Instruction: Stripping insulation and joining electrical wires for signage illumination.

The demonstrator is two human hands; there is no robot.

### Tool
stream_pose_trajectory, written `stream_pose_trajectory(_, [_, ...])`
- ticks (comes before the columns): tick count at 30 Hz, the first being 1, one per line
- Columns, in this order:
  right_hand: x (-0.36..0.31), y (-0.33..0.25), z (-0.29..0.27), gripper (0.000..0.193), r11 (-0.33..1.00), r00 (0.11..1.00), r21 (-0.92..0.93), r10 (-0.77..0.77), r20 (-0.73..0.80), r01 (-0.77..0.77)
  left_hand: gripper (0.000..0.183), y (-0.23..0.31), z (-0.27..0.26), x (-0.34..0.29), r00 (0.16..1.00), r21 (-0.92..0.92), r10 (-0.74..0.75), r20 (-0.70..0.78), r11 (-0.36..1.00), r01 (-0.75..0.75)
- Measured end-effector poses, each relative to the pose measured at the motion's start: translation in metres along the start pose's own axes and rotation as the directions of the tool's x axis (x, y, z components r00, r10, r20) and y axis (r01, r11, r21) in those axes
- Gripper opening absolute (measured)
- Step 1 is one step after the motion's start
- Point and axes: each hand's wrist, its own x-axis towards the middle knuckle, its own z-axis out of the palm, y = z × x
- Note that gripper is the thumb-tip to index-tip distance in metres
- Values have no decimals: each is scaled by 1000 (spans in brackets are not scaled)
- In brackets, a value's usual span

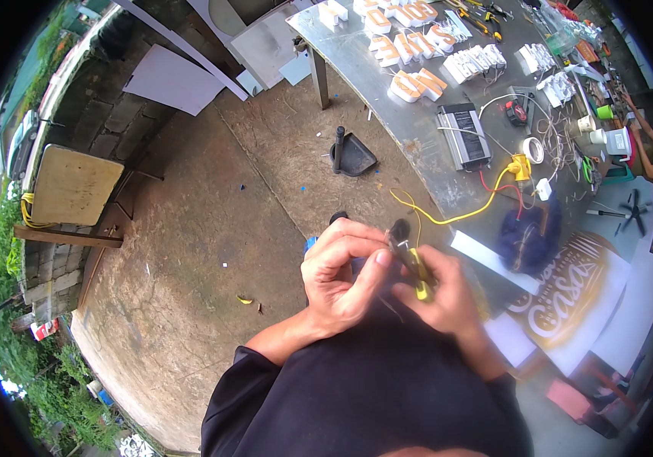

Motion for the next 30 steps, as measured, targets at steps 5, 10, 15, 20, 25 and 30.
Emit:
stream_pose_trajectory(5, [1, -2, 0, 29, 1000, 1000, -12, -14, -11, 14, 5, 0, 2, -1, 1000, -42, -24, -9, 999, 23])
stream_pose_trajectory(10, [2, -7, -3, 29, 999, 1000, -36, -4, 10, 5, 5, 0, 2, -1, 1000, -48, -17, -8, 999, 17])
stream_pose_trajectory(15, [1, -7, -4, 28, 1000, 1000, -27, 8, 1, -8, 5, -3, 2, -2, 1000, -31, -10, -5, 999, 10])
stream_pose_trajectory(20, [-1, -4, -5, 30, 998, 998, -6, 60, 17, -60, 4, -1, 3, -1, 998, -70, -59, 5, 996, 59])
stream_pose_trajectory(25, [1, -3, -4, 25, 998, 998, -29, 49, 35, -48, 8, -3, 3, -3, 981, -274, -184, 69, 942, 196])
stream_pose_trajectory(30, [-3, 14, 3, 23, 999, 998, 39, 16, -59, -14, 10, -2, 0, -6, 935, -364, -317, 158, 862, 353])
